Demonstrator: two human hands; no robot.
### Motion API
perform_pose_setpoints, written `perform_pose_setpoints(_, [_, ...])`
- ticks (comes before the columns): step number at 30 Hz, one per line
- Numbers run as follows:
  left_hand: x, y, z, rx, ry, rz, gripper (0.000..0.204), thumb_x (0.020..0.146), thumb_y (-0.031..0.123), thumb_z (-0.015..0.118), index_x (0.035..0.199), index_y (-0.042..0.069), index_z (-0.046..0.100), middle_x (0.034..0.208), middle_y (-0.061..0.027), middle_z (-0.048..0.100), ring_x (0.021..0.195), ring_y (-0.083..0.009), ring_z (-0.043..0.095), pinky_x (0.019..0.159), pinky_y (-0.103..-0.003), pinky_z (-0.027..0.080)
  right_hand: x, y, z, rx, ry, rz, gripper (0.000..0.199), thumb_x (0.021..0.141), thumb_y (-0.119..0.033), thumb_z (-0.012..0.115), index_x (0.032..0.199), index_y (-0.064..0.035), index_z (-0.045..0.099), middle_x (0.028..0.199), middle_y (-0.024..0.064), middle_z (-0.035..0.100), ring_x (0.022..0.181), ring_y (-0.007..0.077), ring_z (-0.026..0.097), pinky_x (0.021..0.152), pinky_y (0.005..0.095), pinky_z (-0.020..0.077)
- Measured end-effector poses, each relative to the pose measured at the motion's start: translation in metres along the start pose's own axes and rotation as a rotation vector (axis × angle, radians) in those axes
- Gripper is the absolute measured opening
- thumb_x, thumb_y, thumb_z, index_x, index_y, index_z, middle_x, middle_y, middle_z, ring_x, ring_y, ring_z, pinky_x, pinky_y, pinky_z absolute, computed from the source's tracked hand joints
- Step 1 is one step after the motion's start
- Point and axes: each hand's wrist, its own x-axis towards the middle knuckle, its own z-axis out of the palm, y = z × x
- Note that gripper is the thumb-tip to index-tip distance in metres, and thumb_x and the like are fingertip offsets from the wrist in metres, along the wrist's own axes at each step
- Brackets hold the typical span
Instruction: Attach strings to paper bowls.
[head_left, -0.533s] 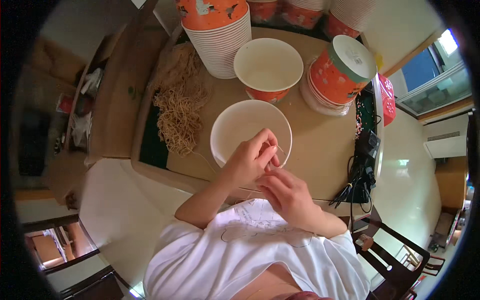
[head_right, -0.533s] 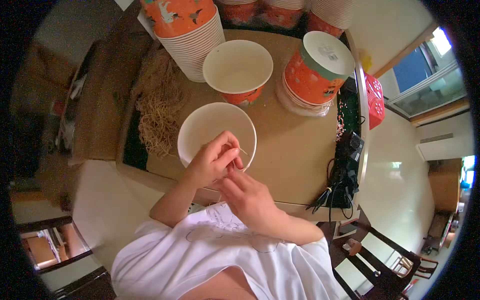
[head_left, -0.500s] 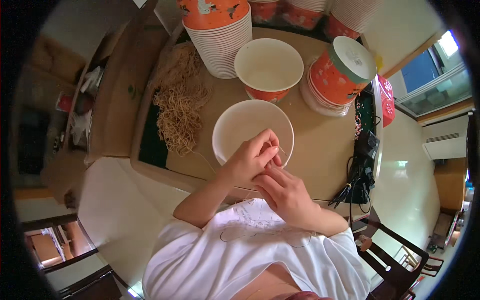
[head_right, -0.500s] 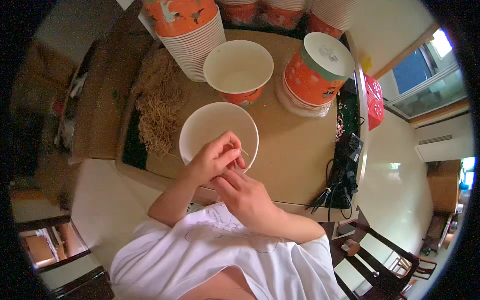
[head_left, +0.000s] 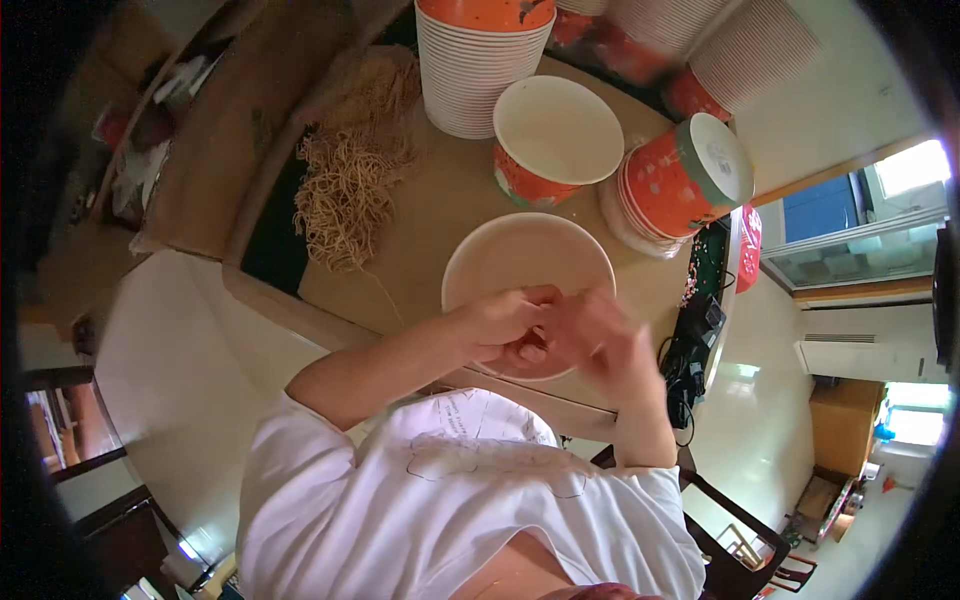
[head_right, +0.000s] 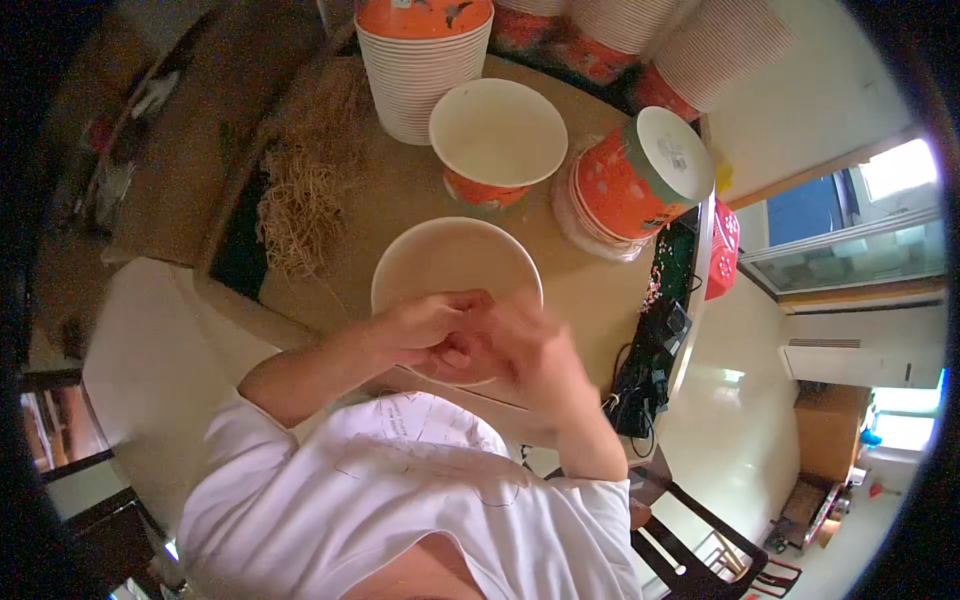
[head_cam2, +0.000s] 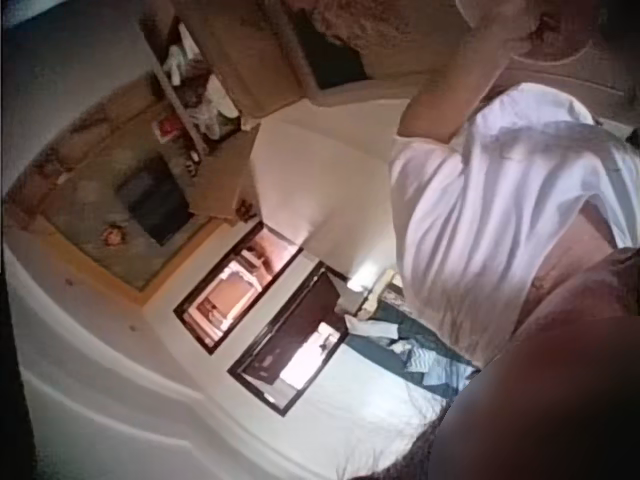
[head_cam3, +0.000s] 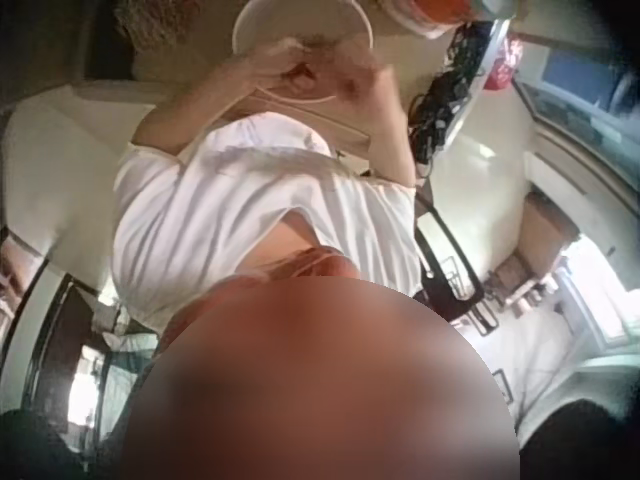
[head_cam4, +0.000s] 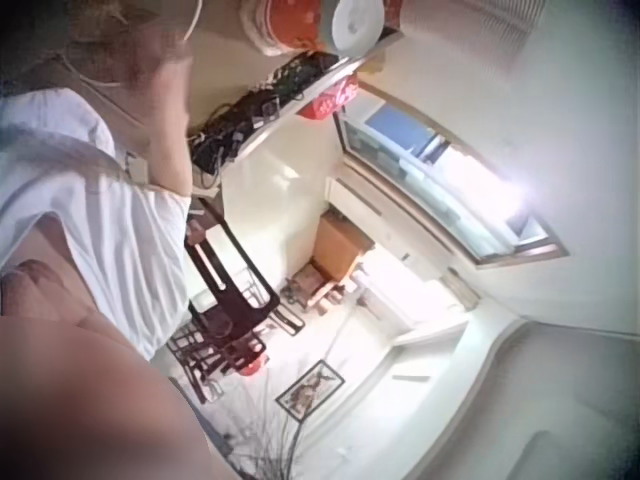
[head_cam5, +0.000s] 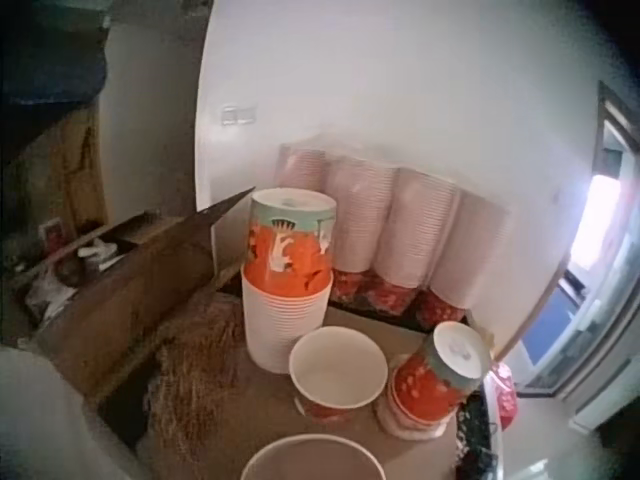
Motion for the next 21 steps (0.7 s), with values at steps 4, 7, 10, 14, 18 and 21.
perform_pose_setpoints(4, [0.013,-0.014,-0.005,0.651,0.028,0.43,0.007,0.093,0.009,0.047,0.099,0.006,0.048,0.08,-0.0099,0.058,0.069,-0.0208,0.06,0.057,-0.035,0.048,0.019,0.016,-0.02,-0.043,-0.066,0.062,0.014,0.079,-0.01,0.06,0.091,-0.0033,0.059,0.087,0.0119,0.06,0.085,0.0342,0.057,0.076,0.0386,0.0481])
perform_pose_setpoints(7, [-0.001,-0.01,0.009,1.168,0.168,0.782,0.008,0.094,0.011,0.047,0.097,0.004,0.046,0.08,-0.0137,0.059,0.069,-0.0274,0.061,0.061,-0.039,0.047,0.02,0.003,-0.028,-0.2,-0.079,0.071,0.014,0.079,-0.011,0.062,0.092,-0.0046,0.06,0.087,0.0104,0.06,0.087,0.0317,0.057,0.075,0.038,0.0484])
perform_pose_setpoints(10, [-0.017,0.0,0.031,1.262,0.254,0.652,0.007,0.094,0.01,0.048,0.097,0.003,0.046,0.082,-0.0163,0.058,0.071,-0.0321,0.06,0.064,-0.041,0.047,0.016,0.001,-0.035,-0.371,-0.088,0.053,0.013,0.075,-0.009,0.069,0.084,-0.0049,0.061,0.085,0.0086,0.063,0.084,0.0297,0.06,0.075,0.0393,0.0486])
perform_pose_setpoints(14, [-0.018,0.0,0.034,1.381,0.303,0.659,0.012,0.089,0.005,0.053,0.099,0.005,0.045,0.082,-0.0158,0.057,0.071,-0.0332,0.061,0.063,-0.042,0.047,0.014,0.014,-0.03,-0.301,-0.195,-0.038,0.015,0.072,-0.01,0.071,0.083,-0.0059,0.063,0.08,0.0075,0.063,0.08,0.0289,0.06,0.082,0.0395,0.0452])
perform_pose_setpoints(18, [-0.021,0.004,0.035,1.352,0.294,0.719,0.014,0.084,0.007,0.06,0.091,0.004,0.048,0.08,-0.0114,0.055,0.071,-0.0293,0.06,0.063,-0.041,0.047,0.009,0.028,-0.025,-0.147,-0.152,0.157,0.011,0.079,-0.015,0.067,0.086,-0.0076,0.064,0.074,0.0052,0.063,0.074,0.0259,0.06,0.079,0.037,0.0445])
perform_pose_setpoints(21, [-0.026,0.008,0.027,1.487,0.183,0.903,0.014,0.079,0.01,0.067,0.084,0.004,0.056,0.082,-0.0065,0.052,0.071,-0.0243,0.059,0.061,-0.039,0.048,0.01,0.029,-0.022,-0.043,-0.074,0.24,0.008,0.082,-0.014,0.065,0.085,-0.0064,0.065,0.074,0.006,0.066,0.07,0.0254,0.062,0.076,0.0353,0.0454])
